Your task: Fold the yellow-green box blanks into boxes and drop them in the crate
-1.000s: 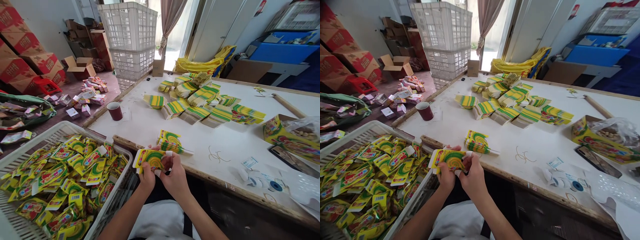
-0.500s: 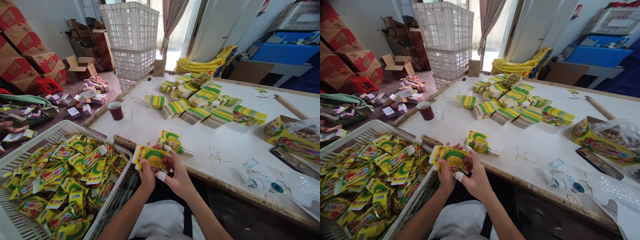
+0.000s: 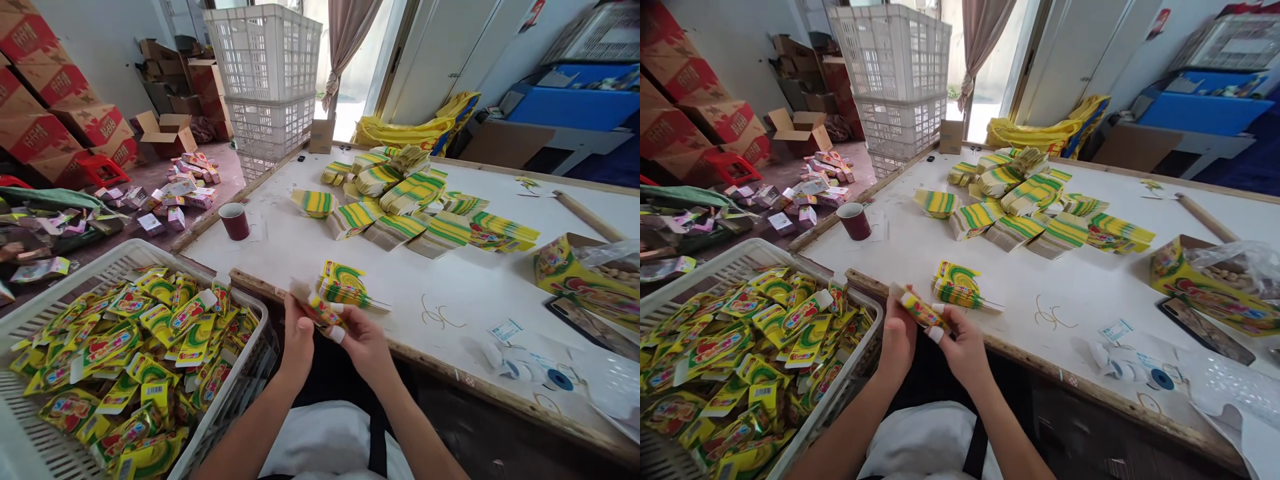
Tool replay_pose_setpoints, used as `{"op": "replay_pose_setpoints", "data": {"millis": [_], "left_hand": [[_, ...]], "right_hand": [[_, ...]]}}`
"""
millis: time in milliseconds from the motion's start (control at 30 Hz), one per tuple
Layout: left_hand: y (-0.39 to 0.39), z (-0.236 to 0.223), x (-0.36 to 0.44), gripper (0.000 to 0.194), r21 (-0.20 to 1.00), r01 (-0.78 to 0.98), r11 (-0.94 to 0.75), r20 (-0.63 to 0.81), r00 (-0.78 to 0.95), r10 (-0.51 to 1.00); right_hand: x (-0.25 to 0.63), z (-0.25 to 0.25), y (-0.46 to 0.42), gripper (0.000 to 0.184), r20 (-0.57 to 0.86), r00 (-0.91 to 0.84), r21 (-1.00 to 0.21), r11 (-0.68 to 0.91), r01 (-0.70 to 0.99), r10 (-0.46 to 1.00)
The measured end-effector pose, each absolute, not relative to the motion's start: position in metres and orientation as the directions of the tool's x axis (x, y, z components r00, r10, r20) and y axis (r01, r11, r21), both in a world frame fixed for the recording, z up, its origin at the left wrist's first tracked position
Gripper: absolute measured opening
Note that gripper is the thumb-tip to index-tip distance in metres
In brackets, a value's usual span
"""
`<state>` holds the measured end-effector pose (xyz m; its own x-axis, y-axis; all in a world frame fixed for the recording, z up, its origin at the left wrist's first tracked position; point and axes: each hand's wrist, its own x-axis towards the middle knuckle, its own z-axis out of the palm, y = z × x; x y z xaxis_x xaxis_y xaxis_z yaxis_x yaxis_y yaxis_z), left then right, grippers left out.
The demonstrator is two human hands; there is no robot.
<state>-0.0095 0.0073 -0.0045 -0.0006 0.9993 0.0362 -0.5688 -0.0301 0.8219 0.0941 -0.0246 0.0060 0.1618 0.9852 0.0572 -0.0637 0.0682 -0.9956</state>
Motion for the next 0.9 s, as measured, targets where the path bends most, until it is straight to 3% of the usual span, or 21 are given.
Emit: {"op": "replay_pose_setpoints", "data": {"millis": [67,133,200,267,333,400,500,600,700,800,900], "left_hand": [[0.008,-0.008,-0.010,0.039,0.852,-0.524,-0.017,0.044,0.039,0.998],[0.013,-0.008,-0.017,0.030,0.880,-0.474,0.020,0.025,0.089,0.996],[0.022,-0.004,-0.030,0.041,0.900,-0.433,0.043,0.055,0.211,0.976],[0.030,0.005,-0.048,0.066,0.926,-0.376,0.046,0.103,0.366,0.925],[0.034,0.015,-0.064,0.081,0.969,-0.249,-0.007,0.117,0.433,0.894],[0.032,0.024,-0.069,0.084,0.995,-0.013,-0.099,0.093,0.478,0.874],[0.020,0.029,-0.058,0.088,0.937,0.299,-0.182,-0.017,0.559,0.829],[0.010,0.027,-0.039,0.070,0.904,0.401,-0.144,-0.061,0.456,0.888],[0.008,0.023,-0.030,0.063,0.905,0.401,-0.140,0.006,0.319,0.948],[0.007,0.018,-0.032,0.063,0.907,0.374,-0.192,0.082,0.289,0.954],[0.005,0.013,-0.034,0.068,0.878,0.389,-0.277,0.140,0.346,0.928]], "right_hand": [[0.107,0.008,-0.021,0.017,0.090,0.199,-0.994,0.099,-0.037,0.976],[0.121,0.012,-0.021,0.010,0.181,0.217,-0.981,0.162,0.104,0.959],[0.135,0.018,-0.023,0.013,0.353,0.188,-0.900,0.277,0.338,0.917],[0.147,0.027,-0.025,0.023,0.526,0.063,-0.712,0.398,0.578,0.848],[0.153,0.035,-0.028,0.030,0.601,-0.125,-0.491,0.488,0.722,0.789],[0.152,0.041,-0.030,0.028,0.596,-0.302,-0.336,0.573,0.748,0.744],[0.137,0.040,-0.033,0.023,0.617,-0.383,-0.273,0.643,0.715,0.688],[0.119,0.029,-0.037,0.027,0.707,-0.124,-0.388,0.529,0.755,0.696],[0.103,0.016,-0.043,0.027,0.660,0.208,-0.641,0.397,0.657,0.722],[0.098,0.014,-0.044,0.026,0.427,0.399,-0.898,0.329,0.292,0.812],[0.106,0.026,-0.036,0.032,0.136,0.427,-0.978,0.190,-0.088,0.894]]}}
